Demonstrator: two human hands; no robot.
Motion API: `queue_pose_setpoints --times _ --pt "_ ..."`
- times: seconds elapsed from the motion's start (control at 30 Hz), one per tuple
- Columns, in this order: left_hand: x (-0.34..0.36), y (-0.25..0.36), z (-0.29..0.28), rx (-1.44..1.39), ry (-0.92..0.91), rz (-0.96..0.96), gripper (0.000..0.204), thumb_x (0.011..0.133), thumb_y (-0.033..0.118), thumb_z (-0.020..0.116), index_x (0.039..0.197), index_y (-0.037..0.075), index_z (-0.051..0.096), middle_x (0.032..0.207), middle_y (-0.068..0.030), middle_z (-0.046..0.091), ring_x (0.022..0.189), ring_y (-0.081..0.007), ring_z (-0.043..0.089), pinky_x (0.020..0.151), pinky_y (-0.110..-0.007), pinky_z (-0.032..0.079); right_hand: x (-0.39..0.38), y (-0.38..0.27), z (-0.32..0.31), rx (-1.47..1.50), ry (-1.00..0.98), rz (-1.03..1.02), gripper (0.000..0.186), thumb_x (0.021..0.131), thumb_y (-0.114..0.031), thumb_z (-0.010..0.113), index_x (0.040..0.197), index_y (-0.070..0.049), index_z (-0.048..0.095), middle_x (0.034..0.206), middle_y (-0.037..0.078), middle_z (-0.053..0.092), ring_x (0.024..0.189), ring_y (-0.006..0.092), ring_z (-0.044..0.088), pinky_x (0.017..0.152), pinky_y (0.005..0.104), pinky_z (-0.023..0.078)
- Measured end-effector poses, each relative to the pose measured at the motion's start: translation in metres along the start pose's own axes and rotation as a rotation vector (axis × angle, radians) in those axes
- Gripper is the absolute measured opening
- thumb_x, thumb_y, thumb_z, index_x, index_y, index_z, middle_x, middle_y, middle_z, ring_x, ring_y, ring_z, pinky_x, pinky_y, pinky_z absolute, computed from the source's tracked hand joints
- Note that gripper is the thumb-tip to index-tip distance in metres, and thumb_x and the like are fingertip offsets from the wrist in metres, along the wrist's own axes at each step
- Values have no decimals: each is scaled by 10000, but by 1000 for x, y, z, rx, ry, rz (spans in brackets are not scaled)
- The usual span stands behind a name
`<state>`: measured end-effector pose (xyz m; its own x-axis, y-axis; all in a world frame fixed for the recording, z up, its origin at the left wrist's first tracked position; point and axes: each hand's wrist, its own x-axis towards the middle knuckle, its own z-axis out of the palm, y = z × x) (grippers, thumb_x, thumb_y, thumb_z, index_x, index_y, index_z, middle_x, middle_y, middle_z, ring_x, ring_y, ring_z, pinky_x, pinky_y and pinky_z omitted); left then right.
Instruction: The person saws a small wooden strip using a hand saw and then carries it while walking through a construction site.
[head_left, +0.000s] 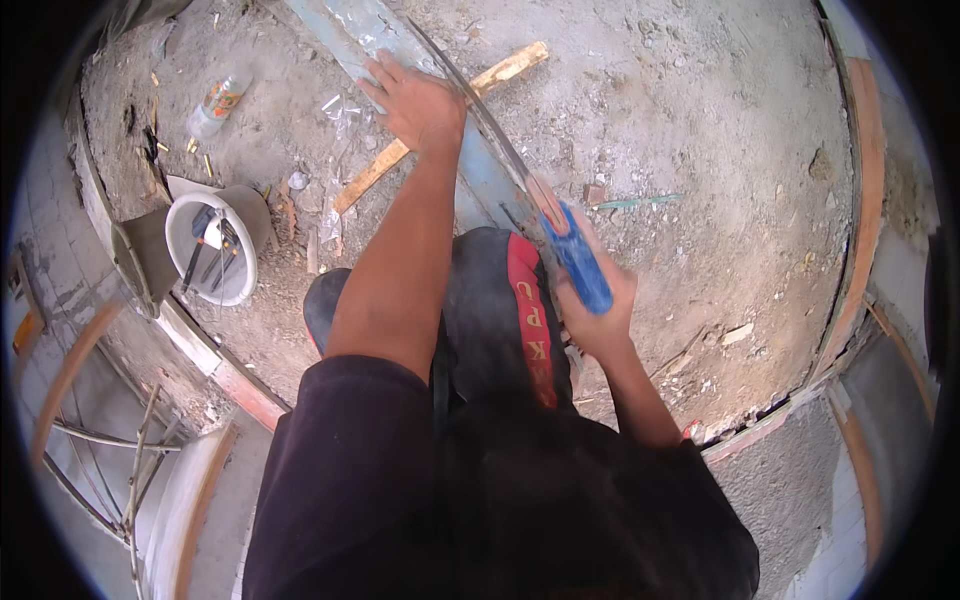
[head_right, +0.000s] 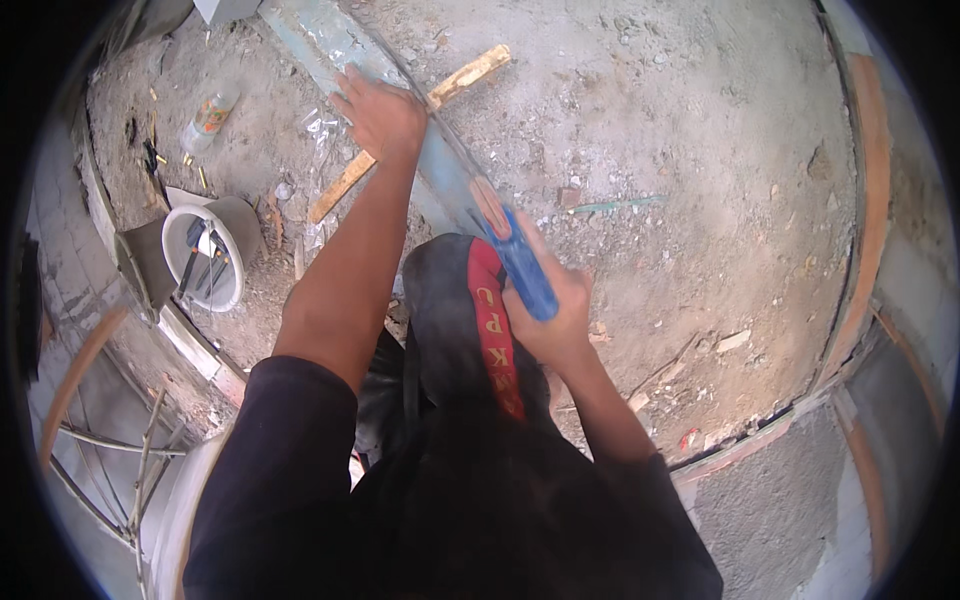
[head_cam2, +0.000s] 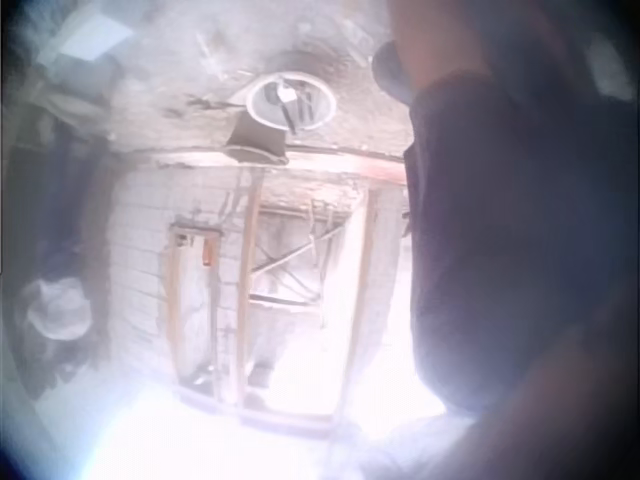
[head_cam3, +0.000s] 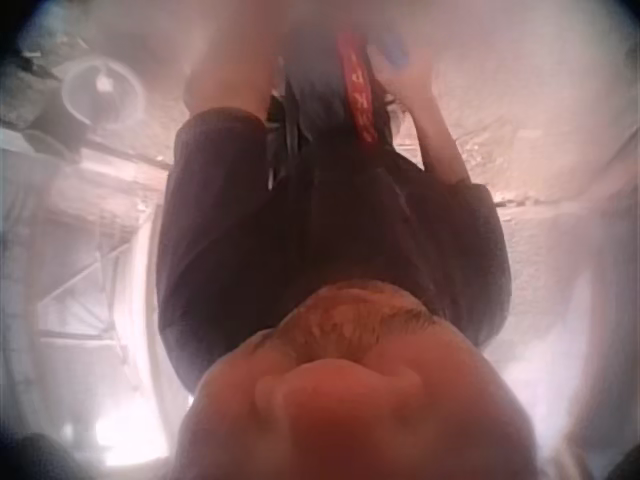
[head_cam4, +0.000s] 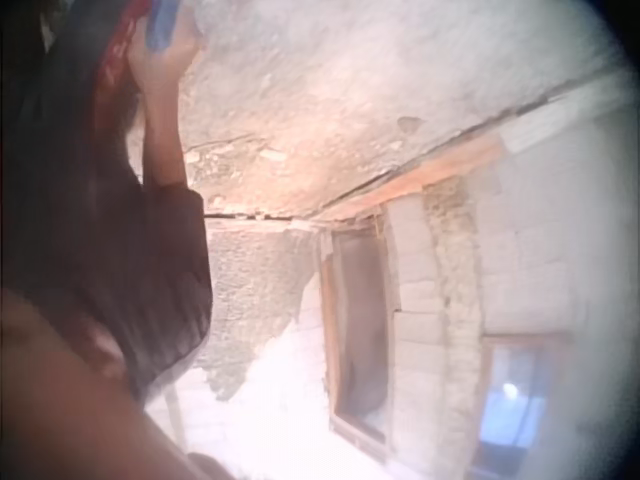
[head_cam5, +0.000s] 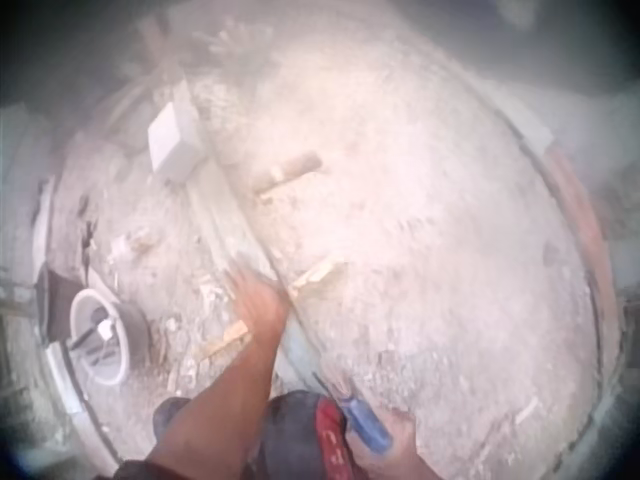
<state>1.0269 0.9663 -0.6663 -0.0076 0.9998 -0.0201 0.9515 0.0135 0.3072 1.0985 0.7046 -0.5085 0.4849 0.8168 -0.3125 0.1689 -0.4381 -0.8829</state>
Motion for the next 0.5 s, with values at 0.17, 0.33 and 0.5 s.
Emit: queue_pose_setpoints --times 0.17,0.33,0.5 --pt "0 3 -1 39 24 13 574 951 210 444 1487 47 321 1564 -201 268 1450 -435 206 1070 -570 361 -49 -4 -28 -51 41 -29 565 750 25 611 1313 40 566 840 177 697 671 167 694 611 290 530" --pt "0 3 -2 23 4 31 579 945 206 455 1486 48 326 1565 -194 268 1450 -435 204 1064 -582 359 2 1 -18 -50 -82 31 573 757 -2 620 1325 39 557 862 177 707 678 172 705 631 289 539" --pt "0 6 -2 43 14 33 571 956 208 436 1492 53 317 1566 -192 266 1448 -429 206 1065 -580 351 -35 -14 -42 -167 -60 -33 632 751 -5 615 1374 34 513 888 150 723 649 175 704 636 294 547"
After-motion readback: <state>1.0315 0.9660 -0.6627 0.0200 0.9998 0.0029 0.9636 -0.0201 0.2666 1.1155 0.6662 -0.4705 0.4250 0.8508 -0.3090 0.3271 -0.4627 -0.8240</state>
